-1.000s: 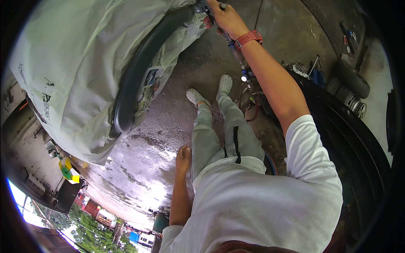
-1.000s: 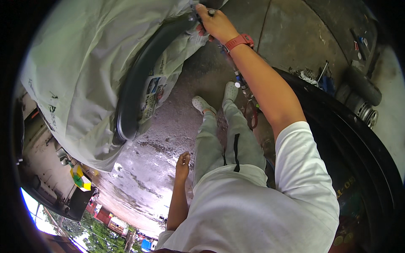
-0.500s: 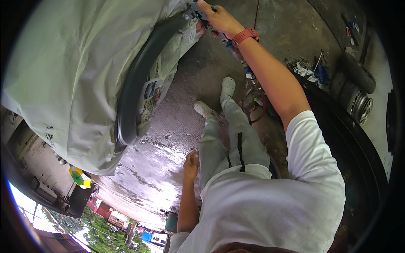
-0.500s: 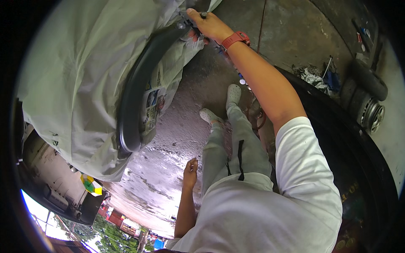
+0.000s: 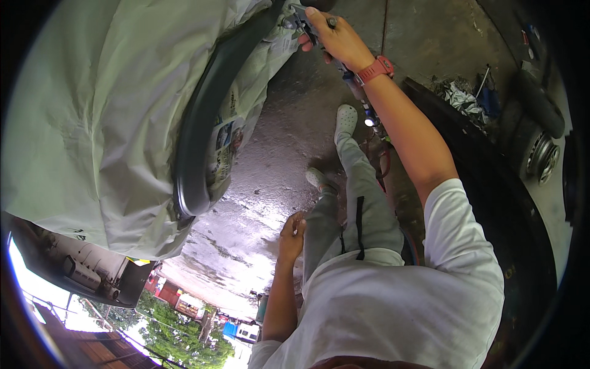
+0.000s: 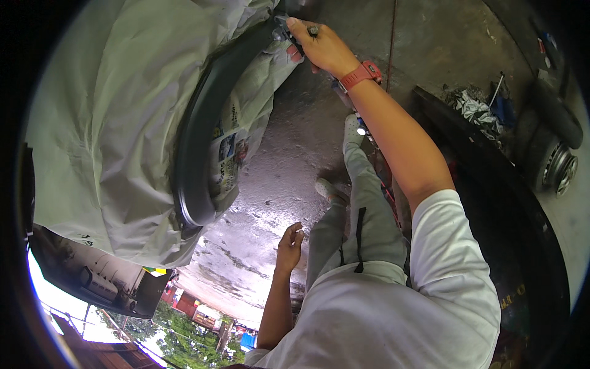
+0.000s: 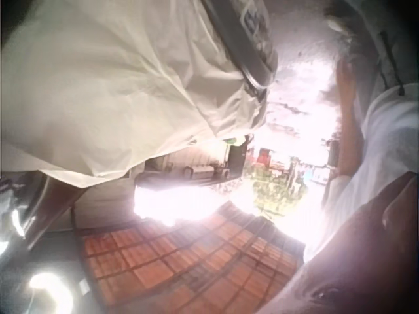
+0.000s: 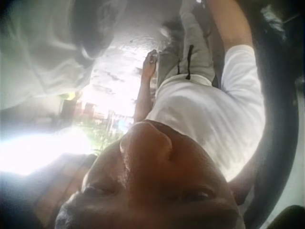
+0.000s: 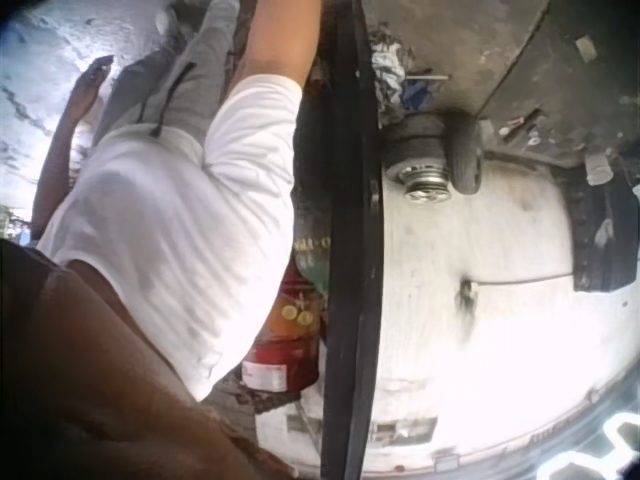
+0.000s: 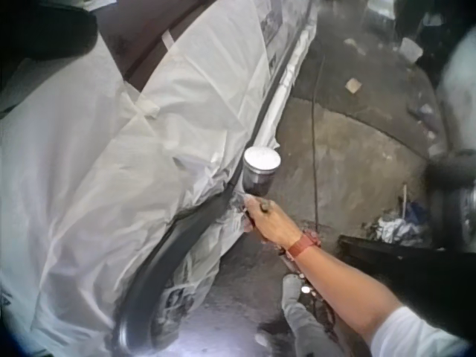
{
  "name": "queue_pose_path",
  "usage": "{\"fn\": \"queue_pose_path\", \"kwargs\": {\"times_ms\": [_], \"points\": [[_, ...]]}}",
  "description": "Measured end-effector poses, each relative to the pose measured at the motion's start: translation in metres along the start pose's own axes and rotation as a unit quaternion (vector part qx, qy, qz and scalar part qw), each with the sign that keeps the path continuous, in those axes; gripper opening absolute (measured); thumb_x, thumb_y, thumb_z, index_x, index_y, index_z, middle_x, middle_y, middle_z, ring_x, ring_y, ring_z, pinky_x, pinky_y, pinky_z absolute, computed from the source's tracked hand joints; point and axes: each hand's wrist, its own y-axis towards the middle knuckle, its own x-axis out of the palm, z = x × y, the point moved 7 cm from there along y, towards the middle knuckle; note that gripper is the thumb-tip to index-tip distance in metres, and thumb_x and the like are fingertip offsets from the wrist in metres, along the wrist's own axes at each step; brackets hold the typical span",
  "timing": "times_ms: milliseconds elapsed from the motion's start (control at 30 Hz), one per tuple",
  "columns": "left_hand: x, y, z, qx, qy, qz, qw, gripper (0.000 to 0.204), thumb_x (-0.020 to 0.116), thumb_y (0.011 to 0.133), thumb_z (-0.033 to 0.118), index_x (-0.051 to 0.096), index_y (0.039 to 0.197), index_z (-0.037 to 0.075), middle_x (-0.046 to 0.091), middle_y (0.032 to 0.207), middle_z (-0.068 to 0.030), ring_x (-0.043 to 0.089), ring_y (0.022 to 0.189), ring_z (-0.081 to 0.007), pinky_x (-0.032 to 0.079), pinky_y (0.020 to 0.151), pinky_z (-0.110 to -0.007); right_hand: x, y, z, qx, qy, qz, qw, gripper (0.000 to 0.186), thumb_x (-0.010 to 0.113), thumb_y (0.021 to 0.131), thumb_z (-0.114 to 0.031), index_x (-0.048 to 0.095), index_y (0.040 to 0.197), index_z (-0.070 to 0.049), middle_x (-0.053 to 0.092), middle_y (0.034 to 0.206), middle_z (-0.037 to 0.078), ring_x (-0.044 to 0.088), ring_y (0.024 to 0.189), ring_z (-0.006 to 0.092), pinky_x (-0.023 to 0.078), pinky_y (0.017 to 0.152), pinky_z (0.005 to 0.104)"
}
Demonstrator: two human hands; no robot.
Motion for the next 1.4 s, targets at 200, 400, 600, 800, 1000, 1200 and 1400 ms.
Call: {"fn": "queue_pose_path", "kwargs": {"times_ms": [200, 400, 600, 800, 1000, 1200, 1400], "points": [[-0.014, 0.021, 0.066, 0.029, 0.037, 0.016, 0.999, 0.038, 0.062, 0.105, 0.021, 0.060, 0.139, 0.005, 0.069, 0.133, -0.0135, 0.067, 0.116, -0.0242, 0.052, 0.101, -0.036, -0.011, -0.013, 0.002, 0.024, 0.031, 0.006, 0.999, 0.070, 0.048, 0.104, -0.062, 0.063, 0.138, -0.002, 0.075, 0.088, 0.008, 0.069, 0.070, 0.0115, 0.051, 0.047, 0.0272], [0.000, 0.023, 0.067, 0.031, 0.042, -0.003, 0.999, 0.036, 0.063, 0.105, 0.023, 0.062, 0.137, 0.007, 0.070, 0.129, -0.0124, 0.068, 0.111, -0.0218, 0.053, 0.095, -0.036, -0.015, -0.026, -0.002, -0.016, 0.043, 0.026, 0.999, 0.070, 0.047, 0.104, -0.063, 0.064, 0.135, -0.003, 0.074, 0.086, 0.008, 0.070, 0.072, 0.0114, 0.051, 0.046, 0.0262], [0.009, 0.014, 0.035, -0.017, 0.064, -0.024, 0.997, 0.036, 0.063, 0.105, 0.025, 0.062, 0.135, 0.003, 0.070, 0.128, -0.0142, 0.069, 0.111, -0.0235, 0.053, 0.096, -0.036, 0.011, -0.047, -0.048, 0.008, 0.140, -0.149, 0.979, 0.068, 0.045, 0.104, -0.066, 0.069, 0.119, -0.004, 0.073, 0.085, 0.007, 0.070, 0.072, 0.0111, 0.049, 0.044, 0.0258], [0.002, 0.015, 0.026, -0.019, 0.065, -0.015, 0.998, 0.038, 0.062, 0.106, 0.025, 0.061, 0.136, 0.003, 0.070, 0.128, -0.0153, 0.069, 0.112, -0.0238, 0.053, 0.099, -0.038, 0.003, -0.014, -0.035, 0.018, 0.078, -0.128, 0.989, 0.067, 0.041, 0.105, -0.064, 0.070, 0.109, -0.003, 0.073, 0.086, 0.007, 0.070, 0.076, 0.0117, 0.049, 0.047, 0.0278], [0.006, 0.020, 0.023, -0.015, 0.026, -0.014, 0.999, 0.040, 0.061, 0.107, 0.025, 0.059, 0.140, 0.003, 0.069, 0.131, -0.0151, 0.068, 0.114, -0.0245, 0.052, 0.101, -0.038, -0.022, 0.027, 0.006, 0.046, 0.084, -0.043, 0.995, 0.073, 0.047, 0.104, -0.062, 0.060, 0.137, 0.002, 0.074, 0.083, 0.011, 0.069, 0.068, 0.0132, 0.048, 0.046, 0.0270], [0.015, 0.012, 0.025, -0.022, 0.011, -0.017, 1.000, 0.040, 0.060, 0.107, 0.025, 0.058, 0.139, 0.001, 0.068, 0.132, -0.0155, 0.066, 0.118, -0.0237, 0.050, 0.104, -0.037, -0.033, 0.063, 0.035, 0.068, 0.018, 0.033, 0.997, 0.068, 0.044, 0.106, -0.062, 0.068, 0.092, 0.000, 0.065, 0.068, 0.007, 0.057, 0.052, 0.0161, 0.044, 0.048, 0.0340], [0.013, 0.009, -0.007, -0.012, 0.000, -0.006, 1.000, 0.042, 0.060, 0.107, 0.026, 0.057, 0.140, 0.000, 0.068, 0.132, -0.0173, 0.066, 0.119, -0.0258, 0.051, 0.104, -0.038, -0.035, 0.112, 0.081, 0.009, 0.011, 0.115, 0.993, 0.064, 0.046, 0.105, -0.060, 0.069, 0.098, 0.000, 0.063, 0.068, 0.007, 0.057, 0.058, 0.0143, 0.045, 0.051, 0.0322]]}}
